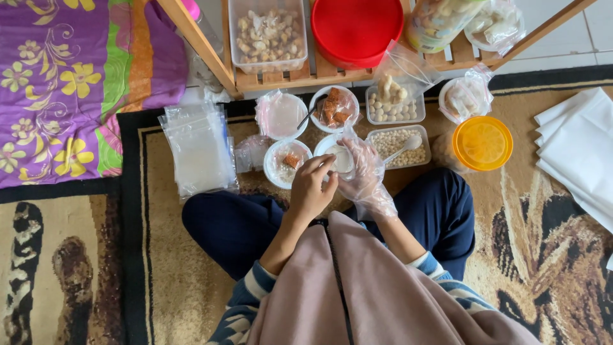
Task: Packaging various snacks into small plastic bags while sitting on the floor
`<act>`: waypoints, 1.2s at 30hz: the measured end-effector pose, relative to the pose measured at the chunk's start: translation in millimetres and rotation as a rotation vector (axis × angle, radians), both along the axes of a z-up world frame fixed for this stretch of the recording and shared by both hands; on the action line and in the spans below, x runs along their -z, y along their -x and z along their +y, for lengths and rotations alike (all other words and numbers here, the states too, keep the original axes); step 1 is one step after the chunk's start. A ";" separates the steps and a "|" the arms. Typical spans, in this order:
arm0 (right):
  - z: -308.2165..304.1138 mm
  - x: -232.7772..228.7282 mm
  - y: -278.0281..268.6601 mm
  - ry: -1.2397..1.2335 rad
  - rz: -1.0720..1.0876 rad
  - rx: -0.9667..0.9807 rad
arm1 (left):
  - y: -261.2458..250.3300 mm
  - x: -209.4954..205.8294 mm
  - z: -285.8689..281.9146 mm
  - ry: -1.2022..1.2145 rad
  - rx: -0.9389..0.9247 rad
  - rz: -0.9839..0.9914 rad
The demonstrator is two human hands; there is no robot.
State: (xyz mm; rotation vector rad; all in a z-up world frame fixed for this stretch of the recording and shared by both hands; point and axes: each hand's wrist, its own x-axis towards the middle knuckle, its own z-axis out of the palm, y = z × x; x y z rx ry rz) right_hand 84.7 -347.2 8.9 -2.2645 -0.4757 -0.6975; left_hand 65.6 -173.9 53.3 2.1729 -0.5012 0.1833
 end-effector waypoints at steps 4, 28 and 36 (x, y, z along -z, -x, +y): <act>-4.7 -17.7 3.1 -0.131 -0.025 -0.003 | -1.0 7.1 3.8 -0.014 -0.027 -0.124; -27.3 -73.2 -14.1 0.392 -0.014 -0.467 | -37.2 -56.3 40.3 -0.423 0.418 -0.009; -17.7 -64.5 -6.6 0.118 0.106 -0.533 | -29.7 22.0 36.2 0.154 0.343 0.045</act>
